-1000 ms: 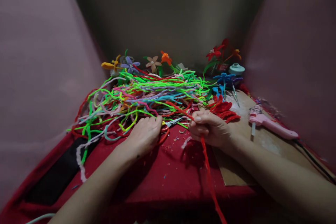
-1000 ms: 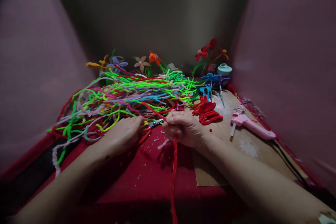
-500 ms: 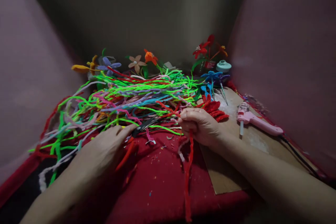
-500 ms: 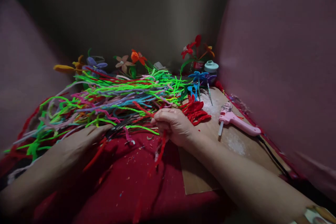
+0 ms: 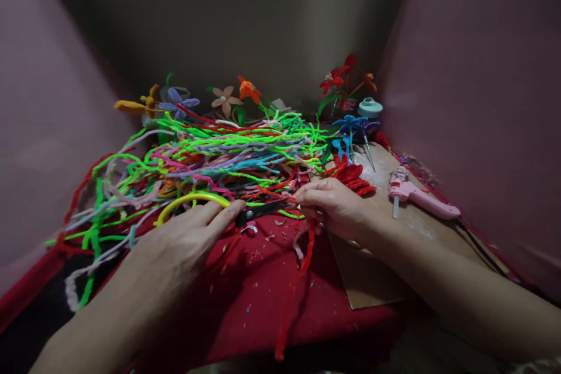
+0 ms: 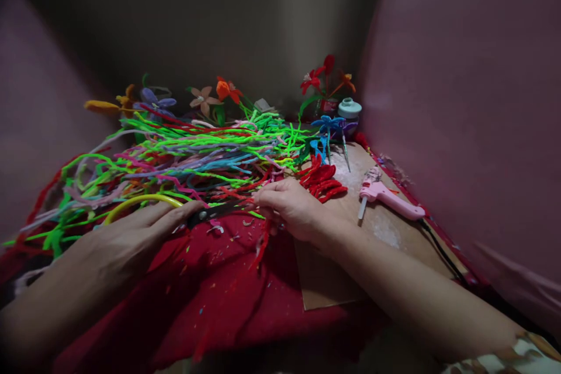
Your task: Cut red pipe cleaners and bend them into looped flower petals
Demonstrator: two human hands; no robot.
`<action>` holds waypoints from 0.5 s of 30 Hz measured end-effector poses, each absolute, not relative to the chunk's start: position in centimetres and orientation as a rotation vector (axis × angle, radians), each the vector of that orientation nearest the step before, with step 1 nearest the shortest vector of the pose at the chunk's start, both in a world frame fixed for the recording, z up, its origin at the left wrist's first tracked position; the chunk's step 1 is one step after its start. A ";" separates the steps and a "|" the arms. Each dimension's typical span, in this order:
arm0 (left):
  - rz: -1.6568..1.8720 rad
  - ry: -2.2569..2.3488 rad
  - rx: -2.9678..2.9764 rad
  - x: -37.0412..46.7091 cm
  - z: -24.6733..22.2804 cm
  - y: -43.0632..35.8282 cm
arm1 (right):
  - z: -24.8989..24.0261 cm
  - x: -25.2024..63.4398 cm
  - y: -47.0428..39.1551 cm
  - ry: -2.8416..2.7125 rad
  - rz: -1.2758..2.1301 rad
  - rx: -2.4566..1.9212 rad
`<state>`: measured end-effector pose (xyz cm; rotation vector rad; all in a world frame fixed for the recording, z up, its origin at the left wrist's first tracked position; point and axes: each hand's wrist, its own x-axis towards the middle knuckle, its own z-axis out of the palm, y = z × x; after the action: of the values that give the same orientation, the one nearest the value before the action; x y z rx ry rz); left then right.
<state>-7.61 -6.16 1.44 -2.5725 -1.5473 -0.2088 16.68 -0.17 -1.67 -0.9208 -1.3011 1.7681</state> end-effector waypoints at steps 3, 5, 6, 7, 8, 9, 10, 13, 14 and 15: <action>-0.182 -1.526 -2.597 -7.7 1.2 -6.0 | -2.0 17.1 -0.1 -1.321 1.792 -0.926; -0.205 -1.498 -2.616 -7.8 0.7 -5.9 | -2.1 17.3 -0.1 -1.342 1.820 -0.913; -0.224 -1.485 -2.621 -7.9 0.4 -5.9 | -2.1 17.4 -0.1 -1.349 1.834 -0.907; -0.240 -1.479 -2.624 -8.0 0.1 -5.8 | -2.1 17.5 0.0 -1.353 1.845 -0.904; -0.246 -1.481 -2.630 -8.1 -0.1 -5.7 | -2.1 17.5 0.0 -1.351 1.853 -0.902; -0.252 -1.487 -2.641 -8.1 -0.2 -5.6 | -2.0 17.6 0.0 -1.346 1.860 -0.901; -0.254 -1.496 -2.662 -8.1 -0.3 -5.5 | -2.0 17.6 0.1 -1.343 1.867 -0.900; -0.257 -1.556 -2.742 -7.7 -0.1 -5.2 | -2.0 17.9 0.3 -1.351 1.893 -0.889; -0.250 -1.583 -2.767 -7.5 0.0 -5.0 | -2.0 18.0 0.4 -1.359 1.898 -0.886; -0.253 -1.604 -2.788 -7.2 0.0 -4.9 | -2.0 18.1 0.5 -1.364 1.900 -0.886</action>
<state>-7.24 -4.87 0.03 -2.7884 -1.6037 -0.2532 18.05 0.48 -2.01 -0.8857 -1.3643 1.9000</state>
